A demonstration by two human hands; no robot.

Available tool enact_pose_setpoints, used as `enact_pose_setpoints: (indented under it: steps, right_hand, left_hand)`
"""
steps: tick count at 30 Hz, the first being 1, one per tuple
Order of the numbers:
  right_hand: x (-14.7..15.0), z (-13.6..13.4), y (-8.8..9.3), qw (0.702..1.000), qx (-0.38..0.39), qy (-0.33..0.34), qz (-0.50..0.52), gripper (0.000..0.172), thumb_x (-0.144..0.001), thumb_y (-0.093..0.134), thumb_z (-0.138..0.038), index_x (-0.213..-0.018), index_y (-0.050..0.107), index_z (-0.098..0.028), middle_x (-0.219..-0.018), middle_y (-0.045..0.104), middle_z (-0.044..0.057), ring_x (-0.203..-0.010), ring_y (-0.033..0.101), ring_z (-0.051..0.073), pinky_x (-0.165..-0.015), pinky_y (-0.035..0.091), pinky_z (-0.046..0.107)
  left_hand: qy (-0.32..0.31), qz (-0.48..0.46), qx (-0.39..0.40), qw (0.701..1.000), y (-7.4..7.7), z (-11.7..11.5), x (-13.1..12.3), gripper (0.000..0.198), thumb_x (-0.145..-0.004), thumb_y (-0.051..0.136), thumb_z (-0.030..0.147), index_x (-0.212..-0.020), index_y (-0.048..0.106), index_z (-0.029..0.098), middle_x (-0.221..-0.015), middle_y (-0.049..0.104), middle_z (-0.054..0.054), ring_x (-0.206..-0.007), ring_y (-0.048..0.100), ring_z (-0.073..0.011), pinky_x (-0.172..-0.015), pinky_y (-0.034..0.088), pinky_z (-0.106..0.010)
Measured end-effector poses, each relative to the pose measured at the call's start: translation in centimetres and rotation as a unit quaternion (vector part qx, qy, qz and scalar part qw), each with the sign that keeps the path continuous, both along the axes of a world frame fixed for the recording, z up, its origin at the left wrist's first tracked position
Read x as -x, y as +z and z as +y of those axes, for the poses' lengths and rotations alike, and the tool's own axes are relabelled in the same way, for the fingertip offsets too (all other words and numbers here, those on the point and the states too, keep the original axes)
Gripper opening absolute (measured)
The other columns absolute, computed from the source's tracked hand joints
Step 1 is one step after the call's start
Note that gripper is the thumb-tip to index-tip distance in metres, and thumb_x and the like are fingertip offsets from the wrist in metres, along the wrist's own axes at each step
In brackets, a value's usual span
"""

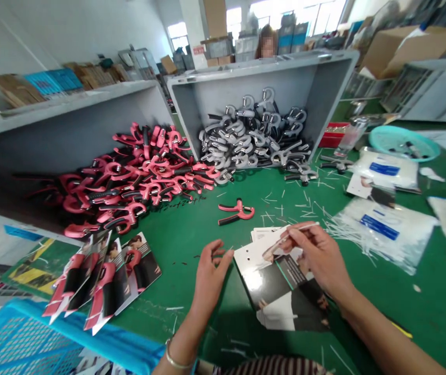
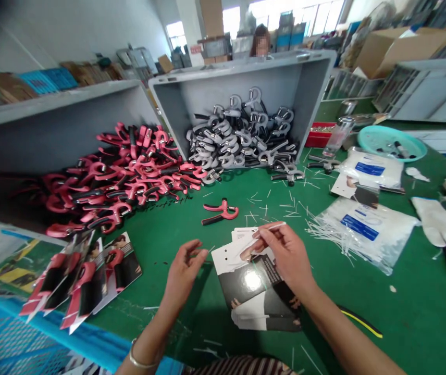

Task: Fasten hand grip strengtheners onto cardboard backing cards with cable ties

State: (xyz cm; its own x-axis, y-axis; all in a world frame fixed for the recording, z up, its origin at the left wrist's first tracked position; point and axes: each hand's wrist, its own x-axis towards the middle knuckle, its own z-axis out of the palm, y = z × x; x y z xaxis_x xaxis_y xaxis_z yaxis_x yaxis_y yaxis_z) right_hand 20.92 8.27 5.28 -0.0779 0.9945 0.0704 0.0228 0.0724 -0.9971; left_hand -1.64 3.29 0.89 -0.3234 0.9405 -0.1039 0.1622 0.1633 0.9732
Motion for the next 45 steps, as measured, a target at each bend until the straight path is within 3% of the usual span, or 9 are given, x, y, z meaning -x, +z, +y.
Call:
enact_pose_setpoints:
  steps: [5, 10, 18, 22, 26, 29, 36, 41, 45]
  right_hand:
    - [0.4, 0.8, -1.4, 0.985, -0.111, 0.005, -0.131, 0.014, -0.094, 0.058, -0.034, -0.098, 0.062, -0.022, -0.094, 0.072, 0.004, -0.083, 0.071, 0.019, -0.077, 0.055, 0.032]
    - [1.0, 0.2, -2.6, 0.928, -0.271, 0.021, -0.256, 0.013, -0.097, 0.052, -0.023, -0.105, 0.063, -0.022, -0.1, 0.071, 0.005, -0.096, 0.068, 0.019, -0.086, 0.052, 0.033]
    - [1.3, 0.8, -2.3, 0.904, -0.305, 0.116, -0.275, 0.015, -0.097, 0.051, -0.018, -0.105, 0.063, -0.023, -0.109, 0.07, 0.007, -0.106, 0.063, 0.02, -0.092, 0.049, 0.035]
    - [1.4, 2.8, -1.0, 0.902, -0.242, 0.217, -0.284, 0.011, -0.094, 0.057, -0.027, -0.091, 0.067, -0.023, -0.108, 0.07, 0.006, -0.108, 0.061, 0.024, -0.093, 0.046, 0.041]
    - [0.6, 4.1, -0.6, 0.948, 0.003, 0.274, -0.164, 0.02, -0.09, 0.059, -0.041, -0.092, 0.065, -0.022, -0.077, 0.062, -0.002, -0.052, 0.058, 0.011, -0.049, 0.047, 0.024]
    - [0.2, 4.2, -1.2, 0.956, 0.103, 0.259, -0.087, 0.024, -0.085, 0.065, -0.044, -0.091, 0.062, -0.021, -0.068, 0.055, -0.005, -0.043, 0.05, 0.008, -0.041, 0.042, 0.021]
    - [-0.1, 4.4, -1.9, 0.957, 0.063, 0.259, -0.115, 0.024, -0.081, 0.067, -0.042, -0.085, 0.068, -0.018, -0.076, 0.065, 0.001, -0.064, 0.058, 0.012, -0.057, 0.045, 0.022]
    - [-0.2, 4.4, -2.2, 0.954, 0.066, 0.261, -0.134, 0.024, -0.082, 0.066, -0.04, -0.083, 0.069, -0.017, -0.073, 0.064, 0.0, -0.06, 0.055, 0.011, -0.054, 0.043, 0.022]
    - [0.4, 4.3, -2.8, 0.95, 0.08, 0.27, -0.138, 0.024, -0.083, 0.065, -0.04, -0.087, 0.07, -0.016, -0.07, 0.063, 0.0, -0.053, 0.051, 0.009, -0.045, 0.036, 0.02]
  left_hand:
    - [-0.081, -0.264, 0.103, 0.956, -2.5, 1.3, -0.6, 0.045, -0.073, 0.077, 0.038, -0.106, 0.064, 0.01, -0.097, 0.071, -0.012, -0.077, 0.066, -0.0183, -0.067, 0.053, -0.028]
    - [-0.1, -0.227, 0.03, 0.968, -0.8, 2.0, -1.3, 0.034, -0.077, 0.073, 0.031, -0.104, 0.068, 0.012, -0.084, 0.069, -0.004, -0.068, 0.059, -0.0113, -0.058, 0.045, -0.019]
    - [-0.121, -0.172, -0.012, 0.977, -0.1, 1.8, -1.2, 0.03, -0.079, 0.072, 0.032, -0.102, 0.069, 0.015, -0.1, 0.068, -0.007, -0.07, 0.059, -0.0111, -0.061, 0.048, -0.021]
    - [-0.171, -0.154, -0.037, 0.972, 1.5, 2.1, -1.4, 0.03, -0.081, 0.071, 0.034, -0.103, 0.069, 0.015, -0.089, 0.068, -0.005, -0.064, 0.058, -0.0112, -0.059, 0.047, -0.022]
    - [-0.18, -0.087, -0.032, 0.979, 1.8, 2.2, -1.2, 0.038, -0.096, 0.047, 0.045, -0.105, 0.067, 0.014, -0.055, 0.054, 0.003, -0.049, 0.047, -0.0096, -0.053, 0.039, -0.021]
    - [-0.193, -0.063, -0.03, 0.979, 0.6, 1.9, -1.4, 0.032, -0.094, 0.051, 0.042, -0.103, 0.065, 0.015, -0.061, 0.055, 0.003, -0.054, 0.046, -0.0096, -0.055, 0.037, -0.021]
    - [-0.233, 0.067, -0.073, 0.967, -0.8, 0.4, -1.0, 0.01, -0.088, 0.06, 0.026, -0.086, 0.065, 0.018, -0.07, 0.054, 0.002, -0.063, 0.045, -0.0104, -0.063, 0.038, -0.022]
    - [-0.353, 0.1, -0.092, 0.926, -0.1, -1.8, 1.2, 0.022, -0.095, 0.052, 0.022, -0.11, 0.068, 0.023, -0.102, 0.067, -0.007, -0.094, 0.061, -0.0182, -0.086, 0.047, -0.029]
    - [-0.281, 0.134, -0.147, 0.939, -0.6, -1.8, 0.9, 0.016, -0.092, 0.058, 0.022, -0.1, 0.071, 0.022, -0.099, 0.066, -0.007, -0.093, 0.062, -0.0188, -0.084, 0.047, -0.029]
